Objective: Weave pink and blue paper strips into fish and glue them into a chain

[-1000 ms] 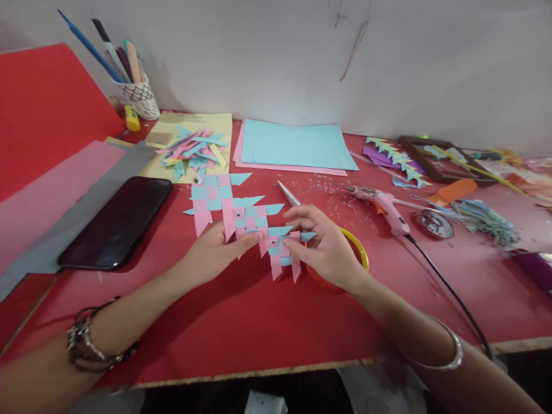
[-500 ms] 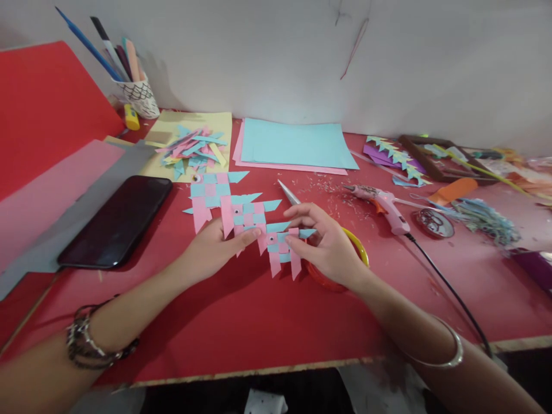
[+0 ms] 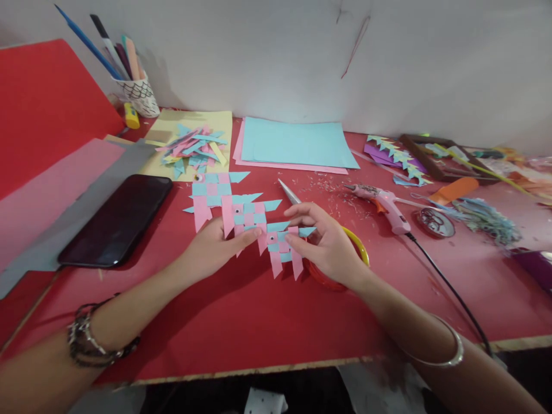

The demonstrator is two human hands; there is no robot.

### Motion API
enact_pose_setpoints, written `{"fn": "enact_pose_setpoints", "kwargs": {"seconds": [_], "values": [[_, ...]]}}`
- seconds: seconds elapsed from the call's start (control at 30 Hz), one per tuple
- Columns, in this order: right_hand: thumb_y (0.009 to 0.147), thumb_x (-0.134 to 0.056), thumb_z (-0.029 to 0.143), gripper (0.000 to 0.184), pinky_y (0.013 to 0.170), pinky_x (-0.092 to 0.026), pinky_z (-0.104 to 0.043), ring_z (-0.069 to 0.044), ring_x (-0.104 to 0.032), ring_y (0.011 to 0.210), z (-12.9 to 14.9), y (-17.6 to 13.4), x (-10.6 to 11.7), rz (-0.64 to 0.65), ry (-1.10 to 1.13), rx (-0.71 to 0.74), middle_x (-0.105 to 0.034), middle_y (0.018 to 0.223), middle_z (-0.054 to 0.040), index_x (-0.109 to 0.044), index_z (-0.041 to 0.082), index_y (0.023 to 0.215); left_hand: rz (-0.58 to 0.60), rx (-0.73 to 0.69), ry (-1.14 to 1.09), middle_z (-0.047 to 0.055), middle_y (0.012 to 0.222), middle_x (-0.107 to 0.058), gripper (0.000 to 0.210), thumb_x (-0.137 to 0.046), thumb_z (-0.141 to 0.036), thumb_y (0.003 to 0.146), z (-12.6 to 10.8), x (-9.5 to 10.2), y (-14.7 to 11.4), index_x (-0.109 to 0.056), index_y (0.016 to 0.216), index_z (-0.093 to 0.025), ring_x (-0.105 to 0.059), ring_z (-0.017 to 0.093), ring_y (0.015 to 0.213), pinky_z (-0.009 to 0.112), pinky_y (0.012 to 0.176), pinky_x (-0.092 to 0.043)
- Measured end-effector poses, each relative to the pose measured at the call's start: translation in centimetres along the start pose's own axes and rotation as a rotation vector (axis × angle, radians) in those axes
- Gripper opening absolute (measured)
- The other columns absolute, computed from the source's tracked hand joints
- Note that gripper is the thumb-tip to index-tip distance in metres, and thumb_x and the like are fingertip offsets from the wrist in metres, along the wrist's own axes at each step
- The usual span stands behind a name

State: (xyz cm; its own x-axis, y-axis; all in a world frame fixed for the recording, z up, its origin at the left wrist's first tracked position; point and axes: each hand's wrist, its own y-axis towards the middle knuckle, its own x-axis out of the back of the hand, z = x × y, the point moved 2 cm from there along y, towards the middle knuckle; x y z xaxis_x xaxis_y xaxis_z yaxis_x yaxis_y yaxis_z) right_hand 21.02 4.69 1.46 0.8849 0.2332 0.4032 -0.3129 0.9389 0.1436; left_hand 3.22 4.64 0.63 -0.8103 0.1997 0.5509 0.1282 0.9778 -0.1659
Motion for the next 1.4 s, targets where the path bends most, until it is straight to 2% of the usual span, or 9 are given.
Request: {"fn": "enact_pose_setpoints", "kwargs": {"seconds": [0.3,0.5,0.67,0.73,0.83,0.93,1.13,1.27,1.4], "values": [[0.074,-0.051,0.023,0.016,0.061,-0.043,-0.023,-0.01,-0.055,0.075,-0.31,0.18,-0.17,-0.001,0.131,-0.081,-0.056,0.079,0.0004,-0.051,0.019,0.09,0.014,0.034,0.002,-0.005,0.045,-0.034,0.041,-0.051,-0.051,0.067,0.25,-0.02,0.05,-0.033,0.046,-0.02,-0.035,0.01,0.043,0.022,0.042,-0.028],[0.075,-0.051,0.022,0.006,0.056,-0.041,-0.022,-0.008,-0.052,0.062,-0.11,0.22,-0.18,0.07,0.006,-0.098,-0.056,0.068,0.0027,-0.053,0.018,0.071,0.045,-0.036,0.049,-0.005,0.045,-0.035,0.038,-0.051,-0.051,0.067,0.33,0.05,0.14,-0.038,0.049,-0.02,-0.035,0.01,0.043,0.022,0.04,-0.029],[0.074,-0.053,0.019,0.004,0.052,-0.038,-0.02,-0.007,-0.049,0.057,-0.03,0.2,-0.26,0.099,-0.054,-0.068,-0.056,0.065,0.0037,-0.053,0.018,0.069,0.04,-0.073,0.086,-0.006,0.045,-0.03,0.04,-0.049,-0.051,0.07,0.23,0.08,0.17,-0.037,0.048,-0.02,-0.032,0.009,0.042,0.021,0.04,-0.028],[0.074,-0.053,0.018,0.004,0.052,-0.037,-0.02,-0.007,-0.048,0.057,-0.06,0.2,-0.25,0.104,-0.065,-0.062,-0.055,0.065,0.004,-0.053,0.018,0.069,0.03,-0.106,0.083,-0.005,0.046,-0.035,0.038,-0.049,-0.05,0.071,0.13,0.06,0.17,-0.041,0.049,-0.02,-0.036,0.01,0.044,0.021,0.042,-0.031],[0.074,-0.052,0.018,0.005,0.053,-0.037,-0.02,-0.007,-0.048,0.058,-0.15,0.17,-0.17,0.106,-0.077,-0.052,-0.055,0.066,0.0041,-0.052,0.019,0.07,0.038,-0.135,0.06,-0.002,0.054,-0.052,0.034,-0.048,-0.05,0.072,0.12,-0.01,0.22,-0.052,0.058,-0.02,-0.05,0.014,0.054,0.022,0.049,-0.039],[0.075,-0.051,0.018,0.005,0.052,-0.037,-0.02,-0.007,-0.049,0.058,-0.27,0.14,-0.13,0.108,-0.07,-0.036,-0.055,0.067,0.0039,-0.051,0.019,0.07,0.041,-0.148,0.063,0.0,0.061,-0.06,0.033,-0.046,-0.049,0.074,0.15,-0.02,0.25,-0.058,0.066,-0.019,-0.055,0.016,0.059,0.022,0.053,-0.041],[0.075,-0.05,0.017,0.004,0.055,-0.038,-0.02,-0.007,-0.049,0.06,-0.49,0.2,-0.17,0.109,-0.061,-0.029,-0.055,0.069,0.0037,-0.05,0.019,0.071,0.02,-0.253,0.176,0.0,0.068,-0.063,0.033,-0.043,-0.045,0.079,-0.13,0.15,0.04,-0.063,0.078,-0.02,-0.056,0.015,0.063,0.022,0.06,-0.043],[0.074,-0.05,0.016,0.005,0.055,-0.039,-0.021,-0.007,-0.05,0.06,-0.45,0.24,-0.18,0.093,-0.074,-0.029,-0.055,0.069,0.0031,-0.05,0.019,0.071,0.027,-0.255,0.187,0.002,0.078,-0.066,0.035,-0.039,-0.044,0.081,0.11,0.15,0.08,-0.063,0.091,-0.02,-0.059,0.018,0.072,0.024,0.067,-0.044],[0.074,-0.05,0.016,0.006,0.053,-0.037,-0.02,-0.007,-0.048,0.058,-0.38,0.25,-0.2,0.093,-0.068,-0.045,-0.053,0.066,0.0037,-0.049,0.019,0.069,-0.008,-0.225,0.221,0.004,0.089,-0.066,0.039,-0.037,-0.046,0.081,0.55,0.12,0.22,-0.061,0.095,-0.018,-0.058,0.02,0.083,0.026,0.073,-0.044]]}}
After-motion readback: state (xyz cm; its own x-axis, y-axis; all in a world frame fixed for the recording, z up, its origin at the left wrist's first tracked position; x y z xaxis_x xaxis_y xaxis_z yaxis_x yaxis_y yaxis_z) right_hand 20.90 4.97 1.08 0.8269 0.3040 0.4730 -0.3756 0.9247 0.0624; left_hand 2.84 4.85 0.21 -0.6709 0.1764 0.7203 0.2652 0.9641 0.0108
